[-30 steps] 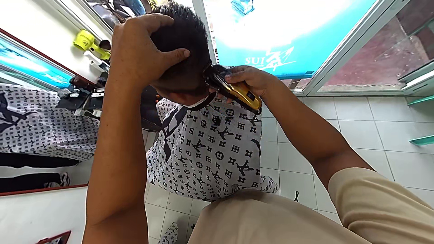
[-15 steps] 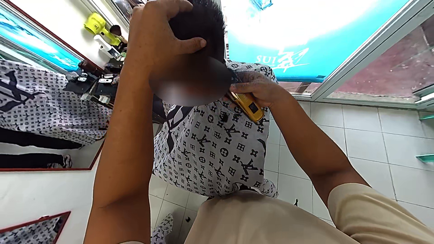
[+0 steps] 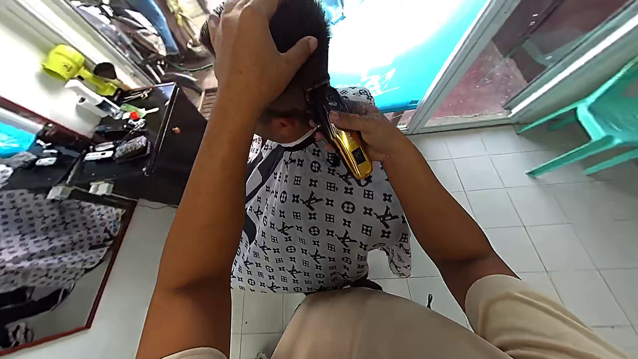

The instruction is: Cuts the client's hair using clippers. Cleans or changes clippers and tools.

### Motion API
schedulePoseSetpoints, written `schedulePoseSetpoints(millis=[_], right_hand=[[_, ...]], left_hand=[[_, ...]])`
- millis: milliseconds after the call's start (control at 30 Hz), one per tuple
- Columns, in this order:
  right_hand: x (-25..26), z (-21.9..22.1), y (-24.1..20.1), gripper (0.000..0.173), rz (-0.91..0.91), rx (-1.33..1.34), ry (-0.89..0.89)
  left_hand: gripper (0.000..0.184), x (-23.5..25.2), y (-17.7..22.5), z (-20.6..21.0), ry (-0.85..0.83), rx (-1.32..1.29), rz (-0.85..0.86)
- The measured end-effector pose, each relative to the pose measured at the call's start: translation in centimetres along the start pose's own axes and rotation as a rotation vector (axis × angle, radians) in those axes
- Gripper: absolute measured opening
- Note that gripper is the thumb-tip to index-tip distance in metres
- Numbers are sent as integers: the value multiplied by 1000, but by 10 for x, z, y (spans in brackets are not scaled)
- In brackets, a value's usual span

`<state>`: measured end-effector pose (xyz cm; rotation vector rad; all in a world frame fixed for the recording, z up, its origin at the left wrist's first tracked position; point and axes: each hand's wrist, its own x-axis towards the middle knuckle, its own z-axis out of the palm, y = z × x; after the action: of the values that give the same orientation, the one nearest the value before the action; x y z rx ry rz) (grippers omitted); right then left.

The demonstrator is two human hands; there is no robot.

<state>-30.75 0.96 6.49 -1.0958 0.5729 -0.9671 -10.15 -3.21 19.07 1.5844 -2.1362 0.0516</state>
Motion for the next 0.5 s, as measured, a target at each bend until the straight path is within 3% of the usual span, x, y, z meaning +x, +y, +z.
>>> schedulePoseSetpoints(millis=[100,167,200,233,300,367,433,500], right_hand=[[-25,12,21,35,23,23,109],[-52,30,34,45,102,49,204],[-66,40,41,49,150,35,231],[-77,50,48,53,190,-1,231],[-88,70,60,53,267,-101,179],[-92,85,66,59,326,-165,145],[-92,87,70,63,316,-213,86],[-90,85,71,62,276,-258,33]], left_hand=[[67,-14,-13,-3,189,-95,134],[50,-40,-17,0,354,-285,269],[43,-61,-16,8,340,-437,301],[39,-85,-15,19,239,-603,285],[42,-128,-16,42,-119,-893,146],[44,-158,-21,67,-358,-1061,19],[40,-178,-25,84,-407,-1163,-79],[26,-185,-28,93,-340,-1208,-146]])
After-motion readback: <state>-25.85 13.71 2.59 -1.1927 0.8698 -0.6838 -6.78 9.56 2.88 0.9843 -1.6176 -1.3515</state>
